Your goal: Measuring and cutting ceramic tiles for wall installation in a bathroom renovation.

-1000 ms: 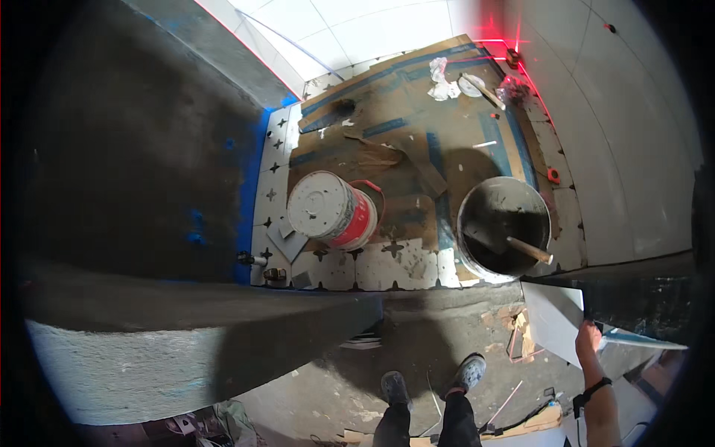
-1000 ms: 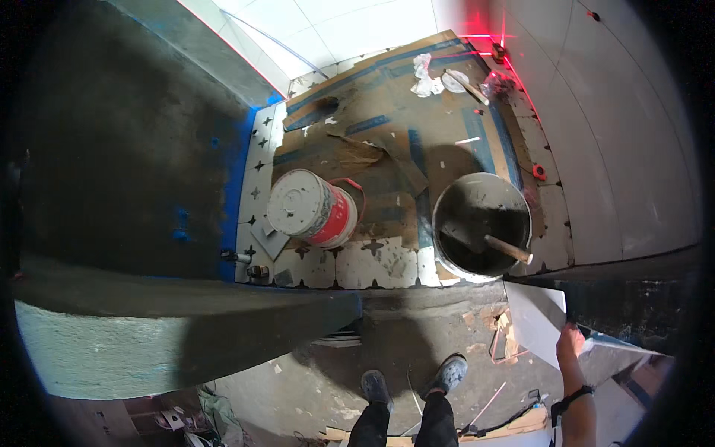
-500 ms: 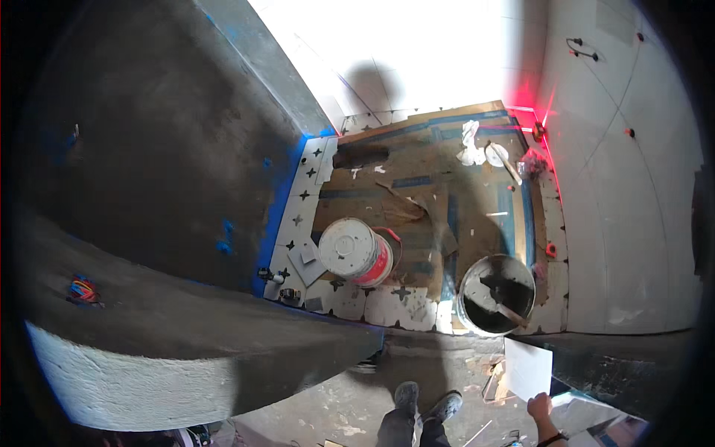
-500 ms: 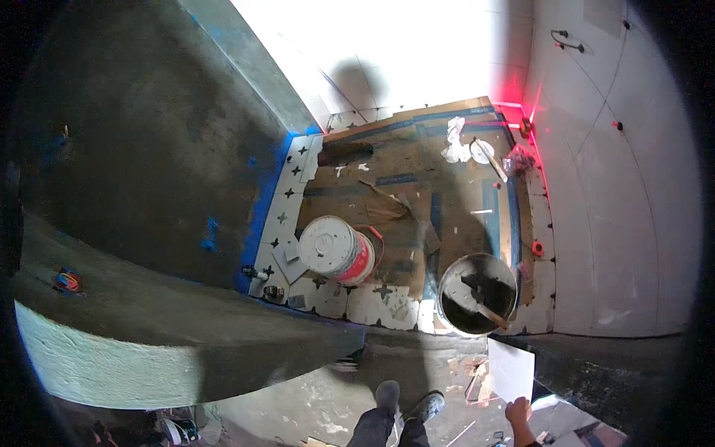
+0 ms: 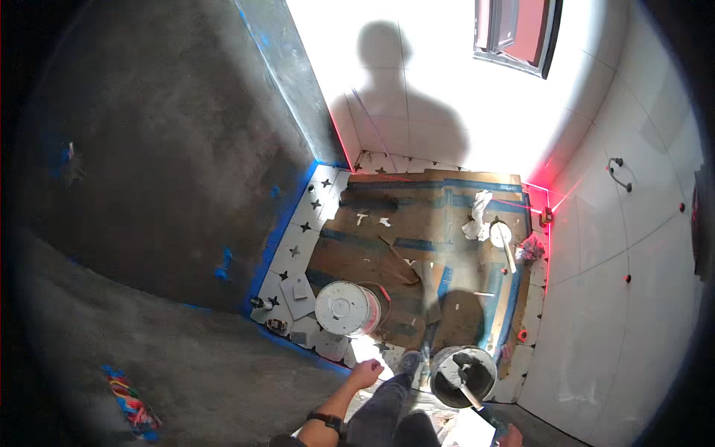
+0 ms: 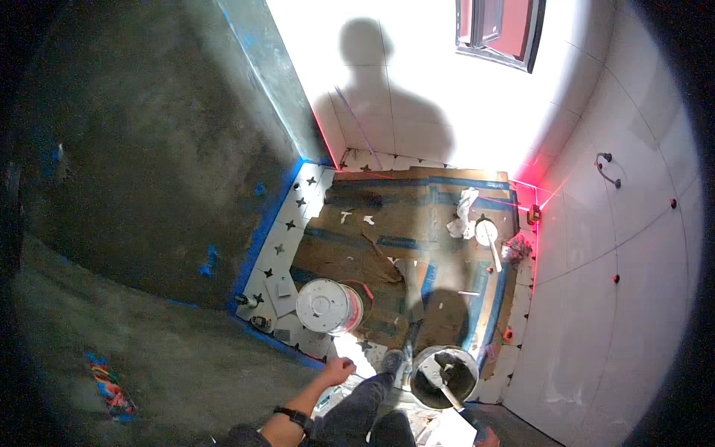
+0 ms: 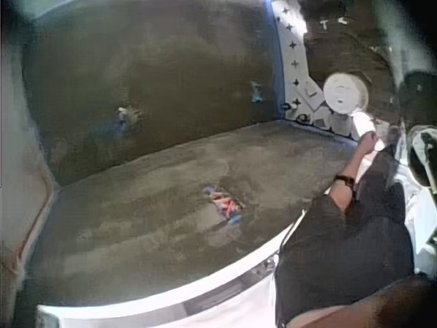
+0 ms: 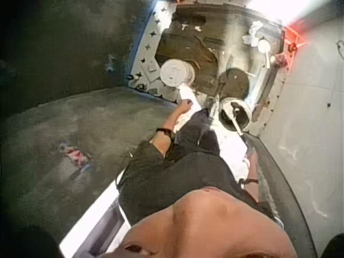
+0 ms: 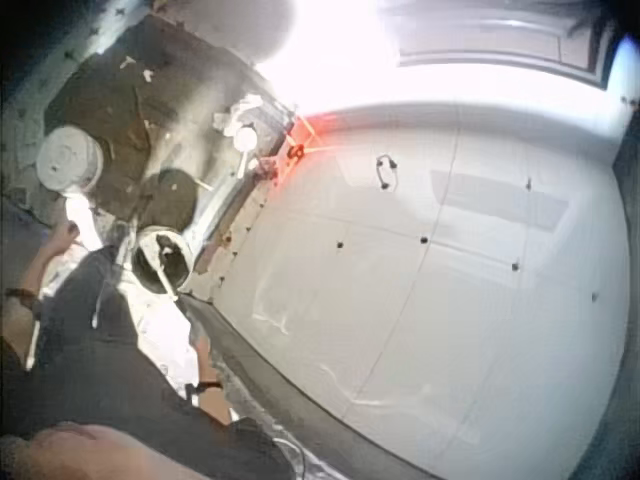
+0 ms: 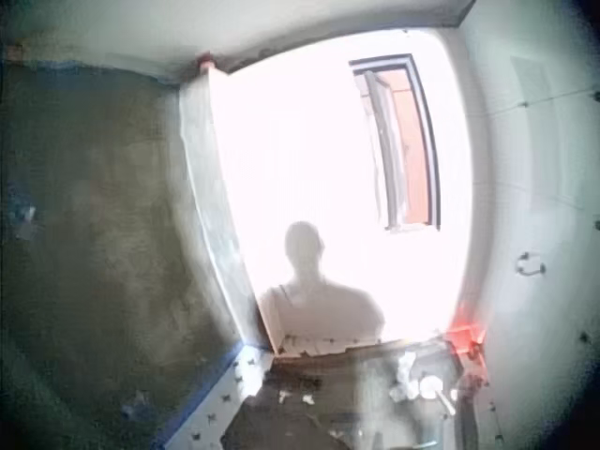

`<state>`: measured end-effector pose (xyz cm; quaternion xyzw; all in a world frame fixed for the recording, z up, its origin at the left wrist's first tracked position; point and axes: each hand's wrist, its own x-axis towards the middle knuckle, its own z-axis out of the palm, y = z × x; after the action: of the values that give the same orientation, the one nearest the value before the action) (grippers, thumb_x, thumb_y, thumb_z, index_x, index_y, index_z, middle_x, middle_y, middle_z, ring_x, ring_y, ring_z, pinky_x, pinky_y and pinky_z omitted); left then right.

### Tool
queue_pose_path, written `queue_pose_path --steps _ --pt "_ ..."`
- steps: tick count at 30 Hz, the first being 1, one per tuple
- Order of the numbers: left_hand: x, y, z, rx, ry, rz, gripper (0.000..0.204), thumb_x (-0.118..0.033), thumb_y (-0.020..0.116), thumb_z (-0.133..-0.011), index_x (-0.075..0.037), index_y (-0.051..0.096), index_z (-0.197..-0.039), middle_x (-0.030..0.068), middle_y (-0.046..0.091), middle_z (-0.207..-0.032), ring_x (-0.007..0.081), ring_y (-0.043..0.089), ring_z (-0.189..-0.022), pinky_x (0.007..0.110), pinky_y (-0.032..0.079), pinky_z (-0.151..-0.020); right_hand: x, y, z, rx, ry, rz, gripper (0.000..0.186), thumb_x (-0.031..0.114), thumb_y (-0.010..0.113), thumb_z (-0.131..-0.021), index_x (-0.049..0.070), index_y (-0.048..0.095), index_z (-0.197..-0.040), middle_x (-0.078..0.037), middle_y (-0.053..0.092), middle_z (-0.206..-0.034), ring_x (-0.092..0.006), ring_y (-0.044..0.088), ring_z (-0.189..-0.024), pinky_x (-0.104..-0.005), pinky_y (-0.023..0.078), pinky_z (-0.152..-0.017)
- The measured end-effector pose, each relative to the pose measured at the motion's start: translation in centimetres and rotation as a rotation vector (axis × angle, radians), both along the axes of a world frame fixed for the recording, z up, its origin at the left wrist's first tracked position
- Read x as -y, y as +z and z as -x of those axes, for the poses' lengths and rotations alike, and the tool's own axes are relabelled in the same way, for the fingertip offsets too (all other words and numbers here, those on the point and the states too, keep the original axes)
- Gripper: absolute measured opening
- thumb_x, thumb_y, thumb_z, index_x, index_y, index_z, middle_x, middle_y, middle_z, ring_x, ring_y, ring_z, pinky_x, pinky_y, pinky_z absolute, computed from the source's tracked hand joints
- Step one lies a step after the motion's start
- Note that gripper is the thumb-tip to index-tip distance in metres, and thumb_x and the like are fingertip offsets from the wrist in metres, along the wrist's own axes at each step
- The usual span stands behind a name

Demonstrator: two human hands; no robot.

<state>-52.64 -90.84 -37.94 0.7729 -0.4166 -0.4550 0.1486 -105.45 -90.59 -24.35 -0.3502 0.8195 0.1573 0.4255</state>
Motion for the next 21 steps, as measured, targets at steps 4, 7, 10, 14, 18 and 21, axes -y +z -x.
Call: queue_pose_path --steps 4,7,10,14,18,21 --pt "8.8 5.9 -8.2 0.063 0.143 0.032 0.036 -0.034 0.064 -0.089 -0.005 0.071 -0.108 0.0219 0.072 -0.098 0.0372 0.069 -0.095 0.046 0.053 -0.085 2.3 -7.4 7.0 -0.141 0.185 0.143 0.027 0.024 0.068 -0.075 -0.001 0.067 -0.067 -0.025 0.068 -0.075 -0.0416 0.07 -0.077 -0.0511 0.055 -0.07" --pt "11.0 8.8 -15.3 0.204 0.264 -0.002 0.036 -0.032 0.063 -0.089 -0.003 0.07 -0.109 0.0221 0.071 -0.105 0.0393 0.069 -0.097 0.045 0.053 -0.086 9.4 -7.5 3.3 -0.302 0.239 0.194 0.028 0.028 0.069 -0.078 0.001 0.07 -0.074 -0.025 0.07 -0.082 -0.042 0.07 -0.081 -0.0507 0.055 -0.072" --pt "11.0 10.1 -20.5 -0.04 0.566 0.0 0.022 -0.02 0.063 -0.092 0.001 0.066 -0.095 0.0154 0.07 -0.089 0.0295 0.068 -0.077 0.037 0.054 -0.069 17.7 -5.8 -2.3 -0.385 0.305 0.244 0.045 0.047 0.064 -0.088 0.004 0.074 -0.08 -0.023 0.071 -0.084 -0.0402 0.071 -0.085 -0.0513 0.055 -0.08" --pt "7.5 7.7 -27.1 -0.467 1.0 0.071 0.012 -0.009 0.064 -0.092 -0.001 0.061 -0.084 0.0061 0.06 -0.073 0.0144 0.057 -0.06 0.029 0.046 -0.052 33.5 -0.7 -13.7 -0.246 0.382 0.359 0.065 0.065 0.056 -0.088 0.004 0.075 -0.078 -0.023 0.071 -0.086 -0.0416 0.07 -0.084 -0.0548 0.053 -0.08" --pt "13.3 7.2 -30.5 -0.427 1.169 0.043 0.021 -0.01 0.065 -0.091 -0.005 0.057 -0.073 0.0049 0.058 -0.067 0.0142 0.057 -0.057 0.029 0.045 -0.048 48.5 -6.9 -19.7 -0.133 0.53 0.264 0.056 0.056 0.065 -0.082 0.001 0.076 -0.078 -0.024 0.07 -0.078 -0.0412 0.07 -0.083 -0.0476 0.056 -0.076" --pt "18.8 5.8 -32.2 -0.328 1.195 -0.003 0.017 -0.012 0.066 -0.091 -0.003 0.062 -0.077 0.0087 0.064 -0.071 0.0168 0.062 -0.059 0.032 0.047 -0.048 63.0 -13.3 -26.3 0.0 0.766 0.318 0.054 0.055 0.069 -0.078 0.001 0.073 -0.078 -0.021 0.071 -0.08 -0.0385 0.071 -0.082 -0.0472 0.056 -0.078"
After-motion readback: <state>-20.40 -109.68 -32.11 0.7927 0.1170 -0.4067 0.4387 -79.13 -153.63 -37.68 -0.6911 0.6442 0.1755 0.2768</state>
